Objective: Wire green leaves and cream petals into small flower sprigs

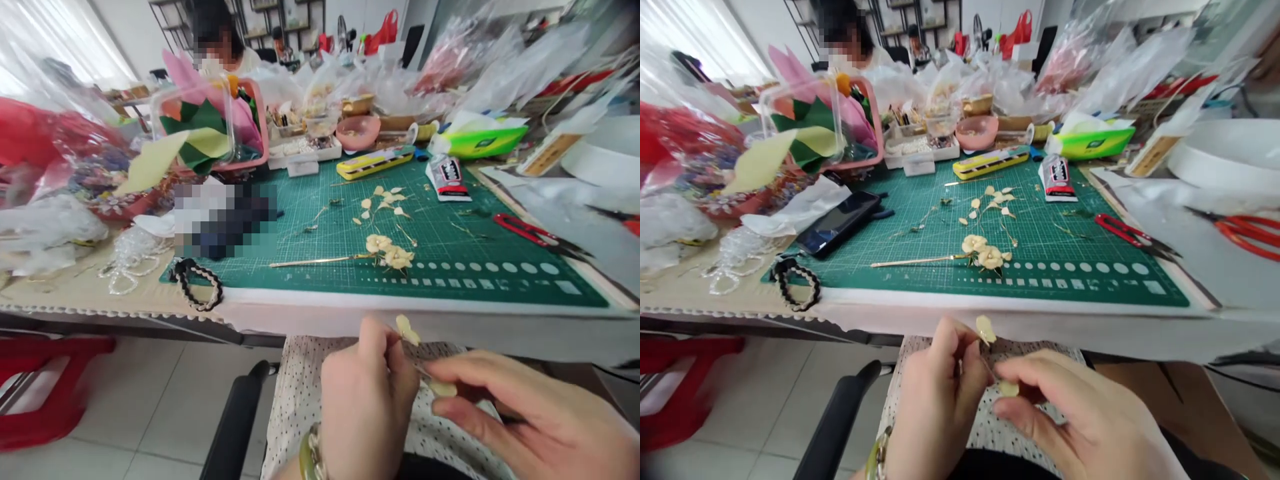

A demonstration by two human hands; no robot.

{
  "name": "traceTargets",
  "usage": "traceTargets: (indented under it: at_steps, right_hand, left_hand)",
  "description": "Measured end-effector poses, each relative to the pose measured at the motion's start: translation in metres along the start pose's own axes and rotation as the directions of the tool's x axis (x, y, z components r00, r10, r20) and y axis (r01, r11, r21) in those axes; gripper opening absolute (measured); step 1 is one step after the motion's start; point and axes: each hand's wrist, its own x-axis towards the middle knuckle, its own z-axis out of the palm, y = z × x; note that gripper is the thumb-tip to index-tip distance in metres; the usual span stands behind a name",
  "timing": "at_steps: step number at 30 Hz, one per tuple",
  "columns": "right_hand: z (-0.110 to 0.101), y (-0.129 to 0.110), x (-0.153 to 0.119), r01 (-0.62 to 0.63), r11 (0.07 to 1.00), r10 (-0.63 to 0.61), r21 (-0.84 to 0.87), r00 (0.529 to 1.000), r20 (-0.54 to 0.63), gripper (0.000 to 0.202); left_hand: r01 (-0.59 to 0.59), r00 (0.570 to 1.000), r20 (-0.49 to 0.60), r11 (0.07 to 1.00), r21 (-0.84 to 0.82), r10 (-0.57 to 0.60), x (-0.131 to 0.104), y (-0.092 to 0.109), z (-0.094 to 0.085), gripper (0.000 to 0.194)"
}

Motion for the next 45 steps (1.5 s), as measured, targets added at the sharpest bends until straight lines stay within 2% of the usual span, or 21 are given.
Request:
traceTargets:
  at_steps: [3, 9, 12, 15, 18, 24, 27, 31, 36, 41, 45]
  right_hand:
    - [-0.002, -0.007, -0.002, -0.034, 0.998, 0.039, 0.056, 0.996, -0.076, 0.005]
    - [0.002, -0.009, -0.011, 0.058, 0.997, -0.062, -0.057, 0.995, -0.073, 0.015]
    - [0.001, -0.006, -0.007, 0.131, 0.988, -0.135, -0.087, 0.990, -0.038, 0.019]
    - [-0.002, -0.005, -0.001, 0.187, 0.977, -0.190, -0.103, 0.982, -0.014, 0.027]
    - [-0.005, -0.004, 0.003, 0.238, 0.963, -0.243, -0.130, 0.970, -0.028, 0.025]
    - [-0.003, 0.004, -0.004, 0.248, 0.955, -0.245, -0.161, 0.969, 0.039, 0.025]
    - [-0.002, 0.004, -0.005, 0.220, 0.964, -0.220, -0.147, 0.975, 0.014, 0.022]
    - [0.000, 0.000, 0.001, 0.235, 0.962, -0.237, -0.137, 0.972, 0.002, 0.021]
    - [0.004, -0.009, 0.011, 0.246, 0.961, -0.262, -0.123, 0.957, -0.128, 0.021]
    - [0.004, -0.013, 0.016, 0.299, 0.940, -0.322, -0.164, 0.936, -0.144, 0.017]
    - [-0.003, -0.011, 0.017, 0.237, 0.961, -0.255, -0.143, 0.960, -0.119, 0.019]
  left_hand:
    - [-0.056, 0.998, -0.022, 0.998, 0.024, 0.056, -0.001, 0.000, 0.000, 0.015]
    - [-0.116, 0.992, -0.062, 0.990, -0.080, 0.111, 0.002, -0.003, -0.002, 0.013]
    - [-0.108, 0.993, -0.052, 0.982, -0.157, 0.101, 0.004, -0.002, -0.003, 0.014]
    - [-0.082, 0.997, -0.022, 0.973, -0.214, 0.079, 0.005, -0.001, -0.003, 0.015]
    - [-0.044, 0.999, 0.016, 0.963, -0.265, 0.051, 0.006, -0.001, -0.002, 0.015]
    - [0.078, 0.989, 0.149, 0.918, -0.389, -0.021, 0.005, -0.002, 0.002, 0.015]
    - [0.152, 0.971, 0.231, 0.894, -0.421, -0.056, 0.004, -0.002, 0.003, 0.015]
    - [0.200, 0.961, 0.262, 0.870, -0.451, -0.085, 0.004, -0.002, 0.003, 0.017]
    - [0.212, 0.955, 0.283, 0.874, -0.438, -0.090, 0.006, -0.002, 0.002, 0.018]
    - [0.228, 0.944, 0.318, 0.867, -0.443, -0.086, 0.003, 0.000, 0.007, 0.019]
    - [0.284, 0.919, 0.387, 0.807, -0.518, -0.075, 0.006, -0.006, 0.009, 0.021]
